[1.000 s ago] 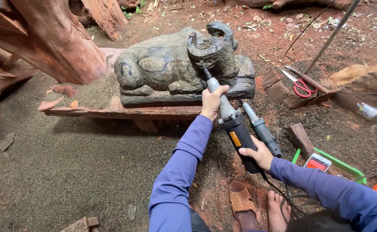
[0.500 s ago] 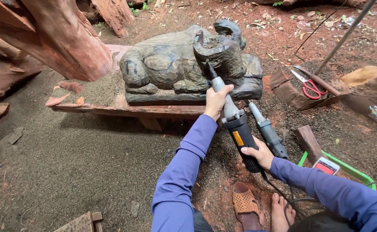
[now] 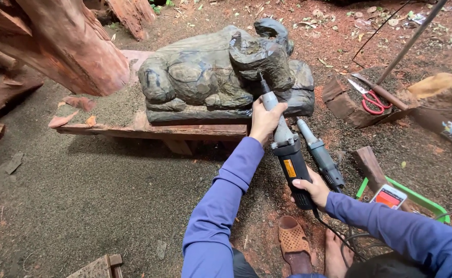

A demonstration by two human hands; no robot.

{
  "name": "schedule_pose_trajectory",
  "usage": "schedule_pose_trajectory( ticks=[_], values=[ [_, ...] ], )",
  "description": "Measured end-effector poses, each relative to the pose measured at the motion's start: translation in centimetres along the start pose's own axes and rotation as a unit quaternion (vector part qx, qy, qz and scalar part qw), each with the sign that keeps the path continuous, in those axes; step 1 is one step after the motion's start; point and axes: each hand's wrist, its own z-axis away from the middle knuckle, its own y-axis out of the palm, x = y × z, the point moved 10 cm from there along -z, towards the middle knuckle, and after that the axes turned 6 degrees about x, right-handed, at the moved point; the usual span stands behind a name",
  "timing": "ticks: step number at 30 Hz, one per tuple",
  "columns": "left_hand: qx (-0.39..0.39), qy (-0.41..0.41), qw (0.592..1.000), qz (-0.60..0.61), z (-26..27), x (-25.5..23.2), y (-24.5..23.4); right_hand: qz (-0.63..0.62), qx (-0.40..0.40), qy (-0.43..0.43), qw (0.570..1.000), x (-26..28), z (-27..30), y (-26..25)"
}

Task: Carving details into a wooden buffalo sculpture using a power die grinder.

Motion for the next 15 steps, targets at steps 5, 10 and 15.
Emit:
schedule_pose_trajectory(
  ticks=[5, 10, 15],
  values=[
    [-0.005, 0.037, 0.999, 0.02, -0.9, 0.2, 0.1, -0.019, 0.011, 0.0, 1.0, -1.6, -0.5, 0.3],
    [-0.014, 0.024, 0.999, 0.016, 0.3, -0.4, -0.1, -0.012, 0.015, 0.001, 1.0, -1.0, -0.6, 0.4],
    [-0.023, -0.011, 1.0, 0.008, -0.9, 1.8, -0.6, 0.014, 0.022, -0.008, 1.0, -0.6, -1.3, -0.1]
  ],
)
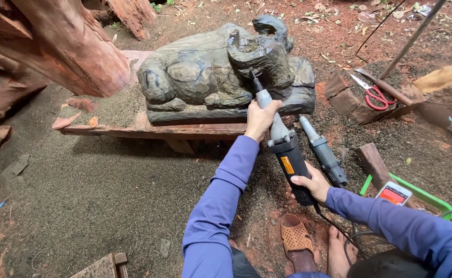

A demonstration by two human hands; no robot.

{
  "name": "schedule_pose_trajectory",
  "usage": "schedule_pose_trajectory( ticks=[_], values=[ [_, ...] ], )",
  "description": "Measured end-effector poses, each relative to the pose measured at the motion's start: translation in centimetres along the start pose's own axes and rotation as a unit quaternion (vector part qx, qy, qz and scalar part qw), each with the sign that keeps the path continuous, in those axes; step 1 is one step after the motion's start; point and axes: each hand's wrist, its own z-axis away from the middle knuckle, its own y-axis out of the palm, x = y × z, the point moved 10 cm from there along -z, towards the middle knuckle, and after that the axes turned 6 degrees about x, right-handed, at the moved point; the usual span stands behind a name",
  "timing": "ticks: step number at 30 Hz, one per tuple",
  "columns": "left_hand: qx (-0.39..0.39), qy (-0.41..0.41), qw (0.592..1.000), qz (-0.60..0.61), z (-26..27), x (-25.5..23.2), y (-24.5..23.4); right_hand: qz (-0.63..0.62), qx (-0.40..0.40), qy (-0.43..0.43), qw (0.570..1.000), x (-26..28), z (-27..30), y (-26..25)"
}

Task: Carving details into a wooden buffalo sculpture using a power die grinder.

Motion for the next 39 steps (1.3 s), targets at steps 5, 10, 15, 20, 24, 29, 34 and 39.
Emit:
schedule_pose_trajectory(
  ticks=[5, 10, 15, 20, 24, 29, 34, 39],
  values=[
    [0.006, 0.017, 1.0, -0.013, 0.3, -1.0, 0.2, -0.013, -0.011, 0.008, 1.0, 0.5, 1.0, 0.7],
    [0.007, 0.025, 0.999, -0.02, -0.1, -0.7, 0.4, -0.019, -0.017, 0.008, 1.0, -1.2, 1.0, -0.3],
    [0.007, 0.003, 1.0, -0.024, 1.3, -1.8, 0.1, -0.02, -0.017, 0.012, 1.0, -0.7, 0.8, -0.3],
    [0.009, -0.009, 1.0, 0.003, 1.3, -1.4, -0.2, -0.004, -0.021, 0.017, 1.0, -1.2, -0.1, -0.7],
    [0.006, -0.025, 0.999, 0.021, 1.5, -1.4, -0.7, 0.009, -0.024, 0.022, 0.999, -1.0, -0.2, -0.7],
    [0.019, -0.002, 1.0, -0.014, 1.2, -1.4, 0.1, -0.015, -0.03, 0.009, 0.999, -1.0, 0.5, -0.5],
    [0.027, 0.004, 1.0, -0.006, 0.9, -0.6, -0.2, 0.003, -0.025, 0.014, 1.0, 0.0, 0.7, -0.7],
    [0.016, -0.004, 0.998, 0.054, 2.3, -2.9, -1.5, 0.044, -0.012, 0.013, 0.999, -0.4, -0.8, -1.4]
  ],
)
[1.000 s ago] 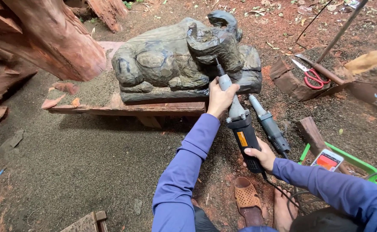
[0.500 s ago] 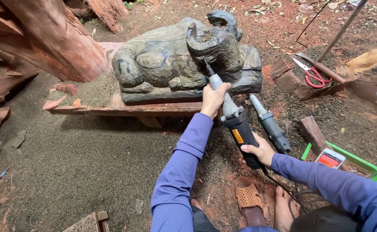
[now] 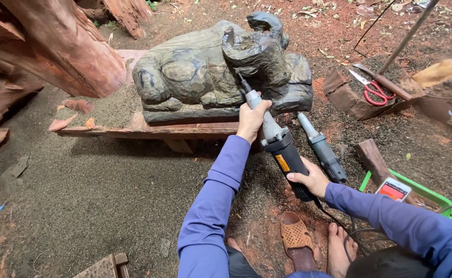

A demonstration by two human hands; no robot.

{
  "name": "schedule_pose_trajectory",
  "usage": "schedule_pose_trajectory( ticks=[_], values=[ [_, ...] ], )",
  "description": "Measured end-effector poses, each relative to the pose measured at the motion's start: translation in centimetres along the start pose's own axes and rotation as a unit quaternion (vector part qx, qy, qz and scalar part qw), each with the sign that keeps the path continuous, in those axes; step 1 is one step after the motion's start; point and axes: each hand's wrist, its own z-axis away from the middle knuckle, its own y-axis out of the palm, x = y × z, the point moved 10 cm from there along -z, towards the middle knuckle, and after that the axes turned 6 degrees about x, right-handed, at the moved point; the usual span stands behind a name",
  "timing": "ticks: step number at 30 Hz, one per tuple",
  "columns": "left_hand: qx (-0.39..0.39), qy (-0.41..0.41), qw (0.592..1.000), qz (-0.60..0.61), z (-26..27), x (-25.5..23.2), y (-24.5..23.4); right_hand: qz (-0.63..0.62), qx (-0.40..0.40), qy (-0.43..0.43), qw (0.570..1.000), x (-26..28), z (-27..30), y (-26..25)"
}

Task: Carving details into a wooden buffalo sculpture using a power die grinder.

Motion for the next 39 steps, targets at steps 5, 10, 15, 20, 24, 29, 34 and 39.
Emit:
schedule_pose_trajectory(
  ticks=[5, 10, 15, 20, 24, 29, 34, 39],
  values=[
    [-0.005, -0.012, 0.999, -0.033, -1.1, 1.7, 0.5, -0.005, -0.012, -0.003, 1.0, 0.8, 0.7, 0.6],
    [0.001, -0.006, 0.998, -0.065, -1.3, 1.6, 0.7, 0.046, -0.02, -0.012, 0.999, 0.5, 0.1, -0.4],
    [-0.009, -0.044, 0.999, -0.028, -2.1, 3.2, -0.4, 0.019, -0.013, 0.0, 1.0, 0.9, 0.2, 0.5],
    [0.006, -0.037, 0.997, -0.06, -1.5, 3.6, 1.2, 0.093, -0.033, -0.016, 0.995, 2.3, 3.0, 1.0],
    [0.003, -0.024, 0.999, -0.032, -0.5, 3.8, 1.4, 0.018, -0.016, -0.004, 1.0, 1.7, 2.4, -0.1],
    [0.002, -0.024, 0.999, -0.024, -1.0, 3.8, 0.9, 0.012, -0.002, -0.011, 1.0, 1.7, 1.6, 0.0],
    [0.006, -0.022, 0.998, -0.051, -1.0, 3.9, 1.5, 0.001, -0.019, -0.012, 1.0, 0.4, 1.9, -1.0],
    [0.006, -0.024, 0.999, -0.027, -1.3, 4.2, 0.6, 0.007, -0.014, 0.018, 1.0, 0.9, 1.5, -0.6]
  ],
)
